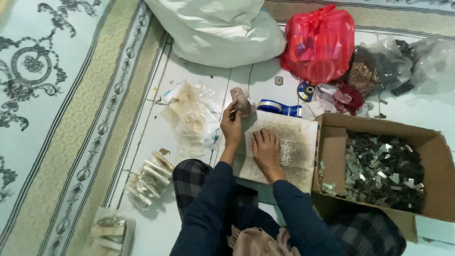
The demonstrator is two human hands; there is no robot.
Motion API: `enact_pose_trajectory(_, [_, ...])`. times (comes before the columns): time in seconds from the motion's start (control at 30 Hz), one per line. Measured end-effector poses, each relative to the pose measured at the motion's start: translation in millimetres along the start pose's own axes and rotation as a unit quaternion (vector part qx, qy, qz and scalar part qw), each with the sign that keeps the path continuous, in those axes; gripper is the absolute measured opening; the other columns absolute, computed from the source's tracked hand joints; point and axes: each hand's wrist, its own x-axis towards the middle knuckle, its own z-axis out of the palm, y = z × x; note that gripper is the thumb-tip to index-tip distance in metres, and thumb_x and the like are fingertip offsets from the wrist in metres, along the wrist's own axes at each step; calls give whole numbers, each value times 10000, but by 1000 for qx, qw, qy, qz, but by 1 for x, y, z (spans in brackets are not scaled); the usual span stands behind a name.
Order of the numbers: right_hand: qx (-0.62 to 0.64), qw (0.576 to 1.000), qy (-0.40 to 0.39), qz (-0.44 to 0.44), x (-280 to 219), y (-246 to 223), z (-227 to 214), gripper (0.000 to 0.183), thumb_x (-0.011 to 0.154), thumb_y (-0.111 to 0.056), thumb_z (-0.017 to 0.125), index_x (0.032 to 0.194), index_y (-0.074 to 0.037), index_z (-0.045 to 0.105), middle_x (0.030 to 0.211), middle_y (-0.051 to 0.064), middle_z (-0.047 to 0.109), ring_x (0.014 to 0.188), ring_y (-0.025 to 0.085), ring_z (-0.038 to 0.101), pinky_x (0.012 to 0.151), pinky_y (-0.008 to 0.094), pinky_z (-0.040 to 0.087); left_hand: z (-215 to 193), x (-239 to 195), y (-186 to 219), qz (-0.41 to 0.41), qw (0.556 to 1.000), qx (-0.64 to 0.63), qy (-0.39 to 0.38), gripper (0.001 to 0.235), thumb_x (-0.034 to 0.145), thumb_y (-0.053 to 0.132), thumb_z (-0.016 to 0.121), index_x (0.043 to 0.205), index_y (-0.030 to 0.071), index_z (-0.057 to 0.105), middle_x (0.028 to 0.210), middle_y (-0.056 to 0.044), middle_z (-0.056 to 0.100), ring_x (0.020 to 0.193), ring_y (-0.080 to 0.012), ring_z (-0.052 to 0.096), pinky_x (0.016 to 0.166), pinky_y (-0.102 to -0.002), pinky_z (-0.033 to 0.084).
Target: Sorting and packaging small metal components from a box into individual plastic bags.
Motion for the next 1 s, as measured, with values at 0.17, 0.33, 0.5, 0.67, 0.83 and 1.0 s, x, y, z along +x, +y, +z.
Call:
enact_pose_trajectory(0.17, [251,957,52,136,-6,6,-24,200,1066,-177,595,1181,-37,680,1226,187,612,1212,390,606,997,446,490,-38,-51,62,-20,998,-15,-54,480,904,-27,696,1363,109,657,1235,-158,713,1110,-298,708,889,-376,603])
enact_pose_trajectory(0.33, [527,782,81,321,-18,5,-49,419,1136,-356,452,1406,-55,562,1343,191,563,1165,335,621,967,437,505,-52,-106,70,7,988,-68,-135,509,875,-68,723,1350,106,663,1234,-155,721,1166,-292,682,951,-403,580])
enact_pose_trajectory(0.5, [664,640,17,388,-51,-35,-106,618,1096,-537,401,1519,-96,494,1496,180,529,1288,322,552,1079,460,437,-44,-152,99,47,971,-10,-233,571,913,268,761,1429,103,582,1458,-143,576,1426,-332,481,1217,-496,319])
enact_pose_trajectory(0.67, [813,324,-78,478,-68,-61,-130,724,994,-680,368,1537,-220,502,1525,81,548,1367,255,545,1158,419,436,-35,-154,79,-121,967,77,-210,649,1099,336,375,1647,67,156,1682,-281,117,1555,-448,89,1208,-650,-6])
enact_pose_trajectory(0.83, [797,446,-102,396,-59,-35,-128,753,1007,-660,303,1591,-190,370,1616,65,419,1450,255,438,1218,417,351,-35,-162,94,-136,974,50,-171,614,1101,293,365,1637,55,185,1642,-295,204,1513,-456,186,1199,-621,94])
enact_pose_trajectory(1.0, [826,427,-93,355,-95,20,-16,775,1038,-710,255,1483,-147,546,1460,98,603,1308,258,589,1117,422,471,-31,-157,113,-140,982,14,-127,574,1104,239,351,1625,39,223,1591,-313,315,1459,-467,311,1187,-585,222])
